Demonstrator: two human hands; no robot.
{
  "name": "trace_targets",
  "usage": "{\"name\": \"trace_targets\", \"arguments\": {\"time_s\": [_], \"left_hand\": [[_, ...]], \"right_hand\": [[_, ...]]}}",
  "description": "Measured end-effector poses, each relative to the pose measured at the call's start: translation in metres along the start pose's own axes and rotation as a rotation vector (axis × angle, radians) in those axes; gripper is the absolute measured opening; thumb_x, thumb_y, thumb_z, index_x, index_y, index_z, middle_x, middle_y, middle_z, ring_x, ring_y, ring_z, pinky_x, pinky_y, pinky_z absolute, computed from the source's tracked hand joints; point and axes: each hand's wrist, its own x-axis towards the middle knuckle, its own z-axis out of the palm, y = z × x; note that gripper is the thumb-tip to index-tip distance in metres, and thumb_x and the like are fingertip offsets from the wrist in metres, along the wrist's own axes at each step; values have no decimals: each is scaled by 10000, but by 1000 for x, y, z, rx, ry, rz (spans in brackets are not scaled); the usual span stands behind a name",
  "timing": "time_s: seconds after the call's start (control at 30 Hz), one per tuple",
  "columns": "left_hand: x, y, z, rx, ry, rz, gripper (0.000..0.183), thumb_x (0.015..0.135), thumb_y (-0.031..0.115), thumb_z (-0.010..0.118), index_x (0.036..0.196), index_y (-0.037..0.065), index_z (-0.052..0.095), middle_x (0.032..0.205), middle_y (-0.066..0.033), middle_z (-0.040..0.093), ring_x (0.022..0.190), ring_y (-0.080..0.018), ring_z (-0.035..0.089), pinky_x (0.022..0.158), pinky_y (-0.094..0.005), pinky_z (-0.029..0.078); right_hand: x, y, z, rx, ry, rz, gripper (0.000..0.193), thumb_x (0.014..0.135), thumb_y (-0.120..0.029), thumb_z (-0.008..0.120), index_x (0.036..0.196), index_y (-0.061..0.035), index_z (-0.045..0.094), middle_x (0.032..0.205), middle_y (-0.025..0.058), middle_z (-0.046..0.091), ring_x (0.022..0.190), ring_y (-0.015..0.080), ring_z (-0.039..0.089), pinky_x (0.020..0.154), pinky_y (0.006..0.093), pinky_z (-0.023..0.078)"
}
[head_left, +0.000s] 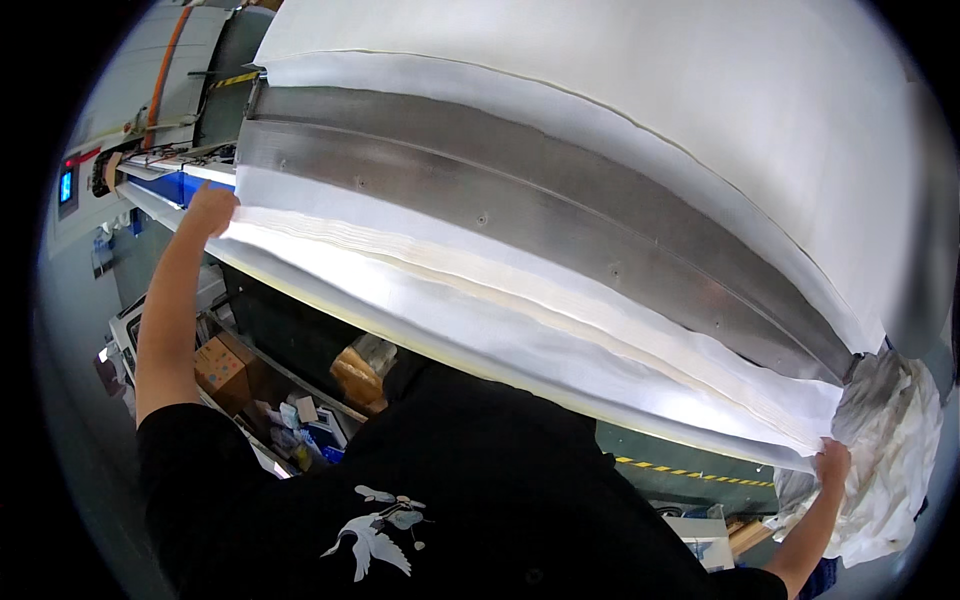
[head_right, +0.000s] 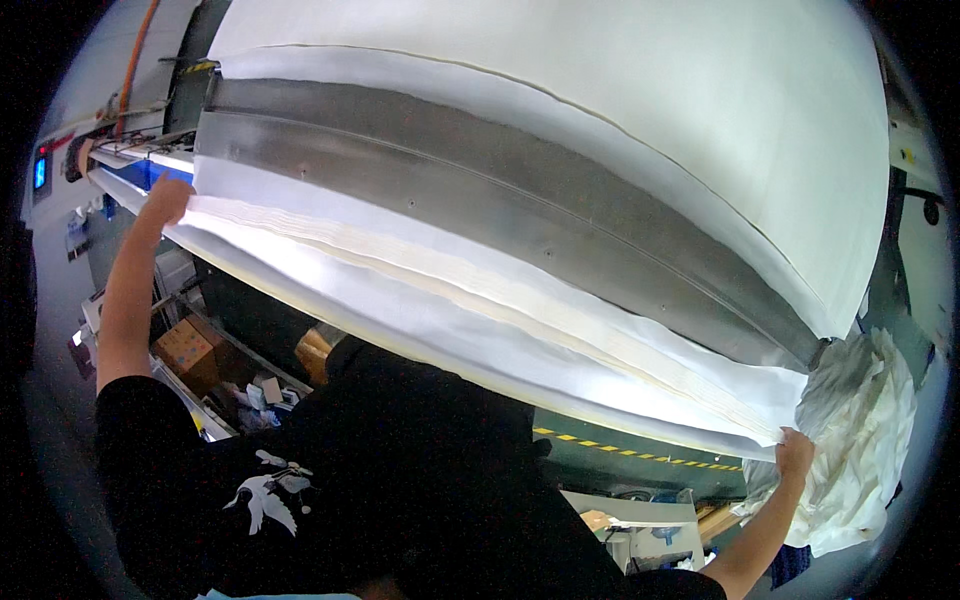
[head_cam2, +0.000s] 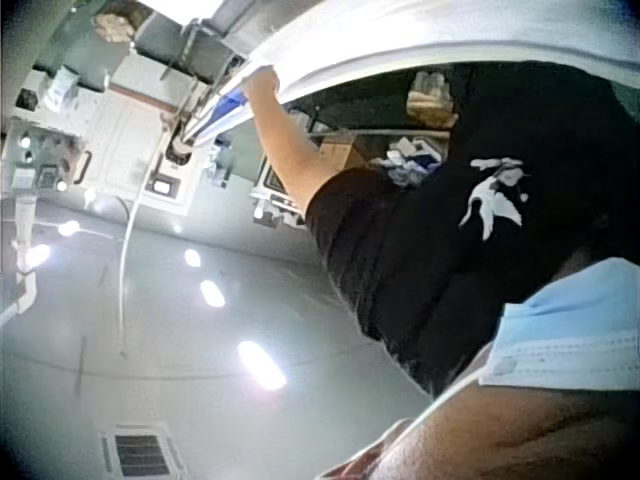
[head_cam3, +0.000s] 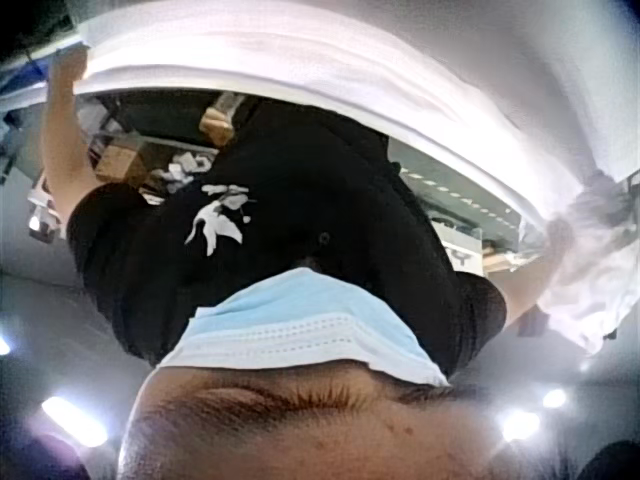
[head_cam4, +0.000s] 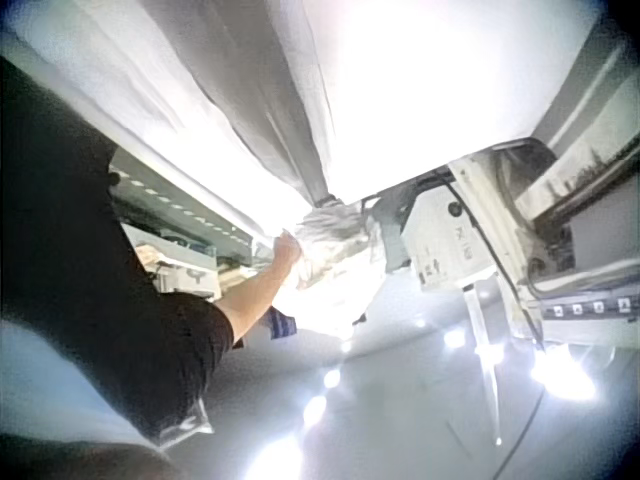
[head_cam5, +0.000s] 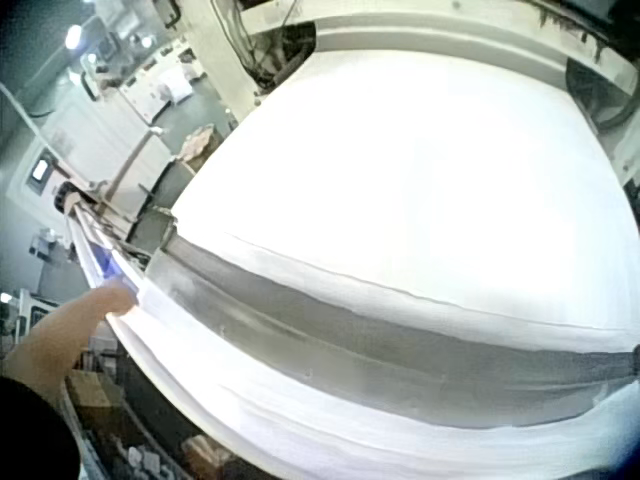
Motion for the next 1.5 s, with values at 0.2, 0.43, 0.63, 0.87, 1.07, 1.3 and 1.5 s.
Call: {"name": "trace_targets", "arguments": {"time_s": [0.2, 0.43, 0.63, 0.87, 1.07, 1.3, 1.5], "left_hand": [[14, 45, 5, 62, -140, 51, 268, 738, 102, 631, 1001, 117, 684, 1113, -73, 649, 1104, -254, 581, 1001, -477, 365], [29, 56, 9, 33, -248, -6, 254, 834, 258, 579, 1010, 121, 701, 1053, -90, 677, 957, -289, 651, 737, -451, 514], [19, 25, 3, -204, -29, -496, 223, 861, 197, 537, 998, 141, 704, 1072, -82, 674, 1033, -263, 625, 881, -459, 401], [34, 27, -4, -513, 532, -584, 196, 869, 191, 492, 976, 141, 649, 909, -97, 685, 863, -306, 662, 724, -433, 514], [11, 108, -66, -619, 628, -363, 265, 863, 142, 503, 1106, 129, 608, 1034, -118, 645, 924, -348, 615, 794, -439, 487], [-34, 215, -176, -819, 996, 43, 141, 847, 144, 563, 965, 102, 628, 923, -88, 661, 817, -302, 630, 736, -407, 487], [-31, 219, -177, -937, 1009, 82, 181, 853, 146, 568, 1017, 115, 638, 940, -89, 664, 851, -294, 636, 727, -391, 495]], "right_hand": [[-2, -26, 39, -91, -190, -54, 218, 837, -249, 527, 944, -135, 677, 908, 118, 660, 865, 325, 623, 790, 460, 484], [7, -52, 37, 12, -200, 33, 177, 782, -140, 532, 864, -57, 665, 913, 167, 653, 889, 360, 611, 797, 449, 496], [4, -54, 55, 3, -199, 87, 173, 714, -93, 572, 840, -51, 682, 932, 168, 655, 929, 341, 618, 809, 429, 500], [7, -46, 70, -97, -319, -61, 255, 693, -255, 611, 872, -97, 698, 993, 123, 660, 962, 286, 618, 823, 402, 496], [13, -107, -3, 231, -312, -146, 459, 721, -267, 582, 1103, -14, 583, 1042, 237, 628, 973, 401, 596, 863, 441, 478], [23, -143, -22, 313, -403, -318, 553, 632, -343, 662, 1092, -36, 636, 1032, 206, 647, 980, 378, 603, 878, 405, 476], [29, -174, -57, 480, -131, -152, 548, 656, -431, 706, 1042, -48, 642, 992, 174, 659, 942, 351, 619, 833, 423, 486]]}}
